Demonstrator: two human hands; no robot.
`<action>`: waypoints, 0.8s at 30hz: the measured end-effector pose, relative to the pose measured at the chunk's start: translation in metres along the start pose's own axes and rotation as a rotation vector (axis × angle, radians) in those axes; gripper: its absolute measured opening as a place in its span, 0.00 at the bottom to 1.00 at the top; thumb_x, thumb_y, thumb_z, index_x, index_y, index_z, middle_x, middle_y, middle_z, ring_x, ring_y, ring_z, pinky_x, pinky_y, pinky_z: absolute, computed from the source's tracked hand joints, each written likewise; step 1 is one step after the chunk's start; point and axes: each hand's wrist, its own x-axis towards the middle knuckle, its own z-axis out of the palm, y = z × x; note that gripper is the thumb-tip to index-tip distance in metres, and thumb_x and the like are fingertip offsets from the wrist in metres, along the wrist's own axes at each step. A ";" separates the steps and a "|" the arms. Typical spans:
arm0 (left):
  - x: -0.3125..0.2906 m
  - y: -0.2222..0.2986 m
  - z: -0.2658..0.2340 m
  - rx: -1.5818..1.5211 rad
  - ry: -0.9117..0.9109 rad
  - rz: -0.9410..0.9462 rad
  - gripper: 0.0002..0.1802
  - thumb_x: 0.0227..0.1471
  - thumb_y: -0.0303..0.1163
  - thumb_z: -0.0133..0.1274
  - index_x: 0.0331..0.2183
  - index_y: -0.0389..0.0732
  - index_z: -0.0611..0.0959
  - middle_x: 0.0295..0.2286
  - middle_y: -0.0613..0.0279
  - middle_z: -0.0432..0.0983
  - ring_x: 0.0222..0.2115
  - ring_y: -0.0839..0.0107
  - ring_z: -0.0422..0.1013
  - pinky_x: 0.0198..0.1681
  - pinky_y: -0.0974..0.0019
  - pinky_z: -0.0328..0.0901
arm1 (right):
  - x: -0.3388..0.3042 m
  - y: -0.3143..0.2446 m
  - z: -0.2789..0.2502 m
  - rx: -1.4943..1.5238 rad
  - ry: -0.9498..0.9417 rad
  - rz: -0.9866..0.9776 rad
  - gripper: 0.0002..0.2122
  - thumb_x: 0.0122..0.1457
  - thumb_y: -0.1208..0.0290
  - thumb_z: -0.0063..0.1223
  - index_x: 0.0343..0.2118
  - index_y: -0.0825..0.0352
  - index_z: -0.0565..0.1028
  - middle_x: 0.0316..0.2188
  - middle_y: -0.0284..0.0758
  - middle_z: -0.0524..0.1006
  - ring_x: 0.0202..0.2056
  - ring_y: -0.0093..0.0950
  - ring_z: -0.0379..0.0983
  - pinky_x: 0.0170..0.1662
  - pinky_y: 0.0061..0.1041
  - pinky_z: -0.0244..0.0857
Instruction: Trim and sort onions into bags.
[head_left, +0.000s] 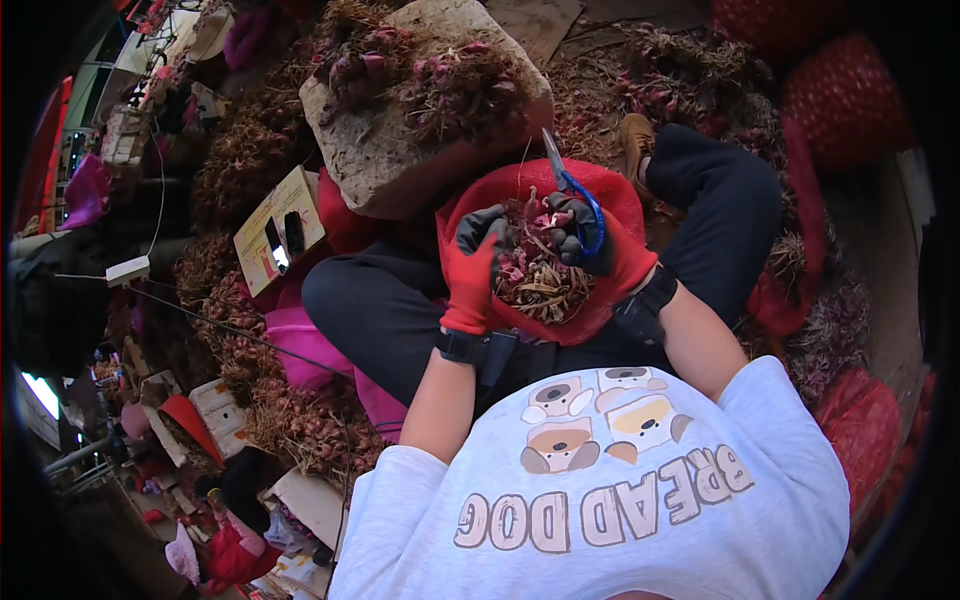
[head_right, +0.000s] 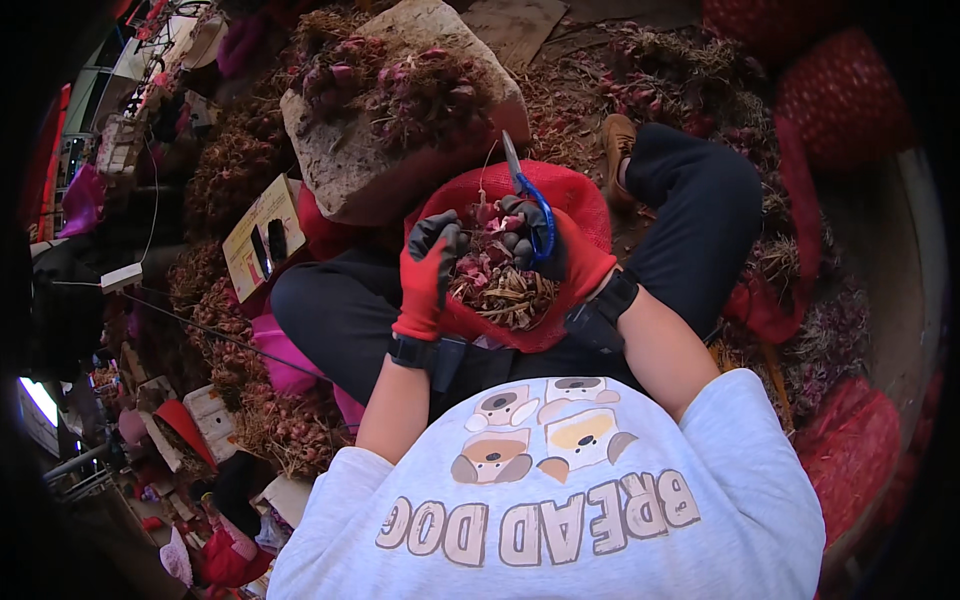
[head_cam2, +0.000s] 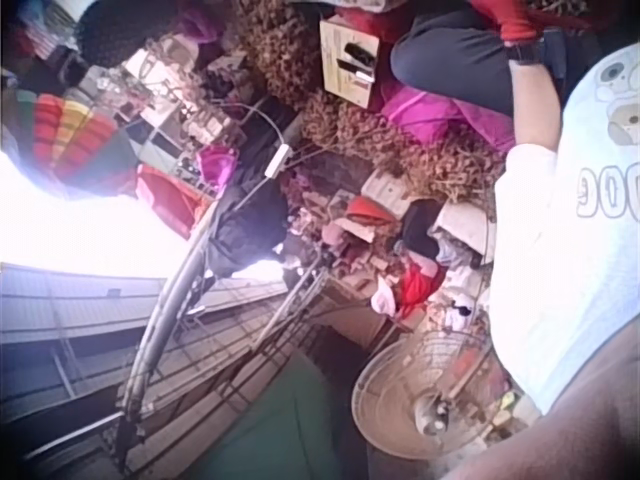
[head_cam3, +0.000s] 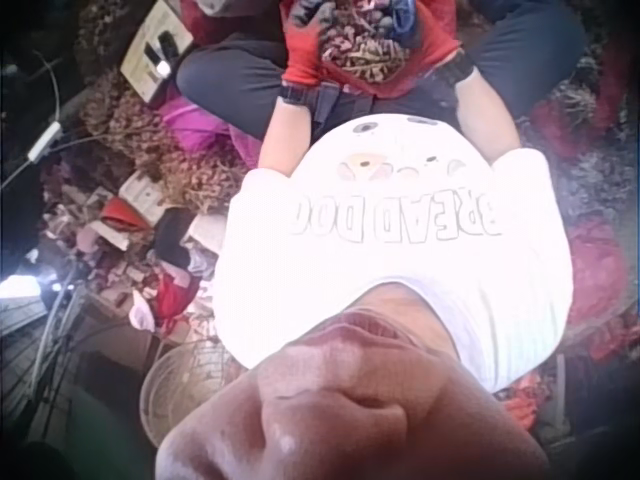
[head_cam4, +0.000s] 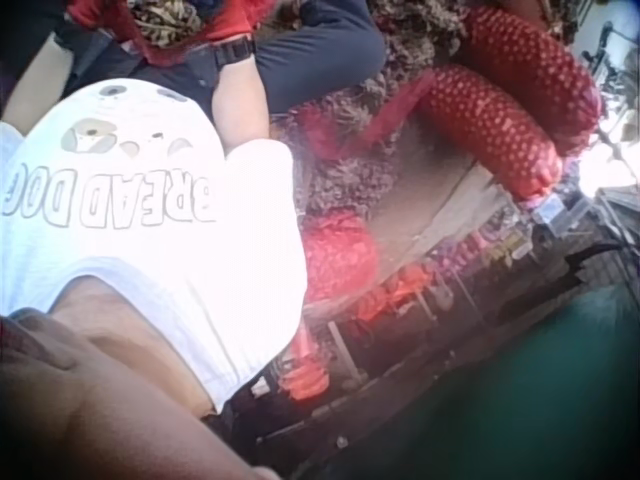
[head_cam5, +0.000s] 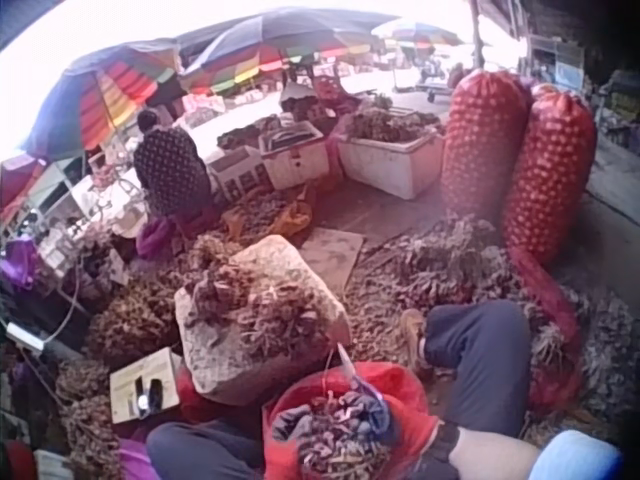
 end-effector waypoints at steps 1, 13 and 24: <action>-0.003 0.002 0.007 -0.002 0.001 0.000 0.15 0.52 0.25 0.51 0.43 0.35 0.75 0.33 0.68 0.73 0.33 0.80 0.70 0.39 0.76 0.65 | 0.000 0.000 0.000 -0.002 0.001 0.002 0.10 0.60 0.65 0.43 0.43 0.61 0.65 0.24 0.23 0.68 0.23 0.19 0.67 0.23 0.17 0.64; -0.006 0.005 0.002 0.054 0.045 -0.025 0.15 0.52 0.25 0.51 0.43 0.33 0.75 0.36 0.62 0.75 0.34 0.79 0.71 0.39 0.75 0.66 | -0.002 0.001 0.000 -0.032 -0.019 0.046 0.10 0.61 0.64 0.43 0.43 0.60 0.66 0.23 0.24 0.67 0.23 0.17 0.66 0.21 0.17 0.62; -0.005 -0.026 -0.012 0.123 -0.147 0.029 0.09 0.57 0.31 0.46 0.38 0.38 0.76 0.29 0.68 0.73 0.28 0.80 0.70 0.31 0.76 0.66 | -0.003 0.006 0.013 -0.478 0.078 -0.084 0.15 0.58 0.65 0.49 0.44 0.69 0.68 0.27 0.28 0.72 0.22 0.17 0.69 0.22 0.15 0.66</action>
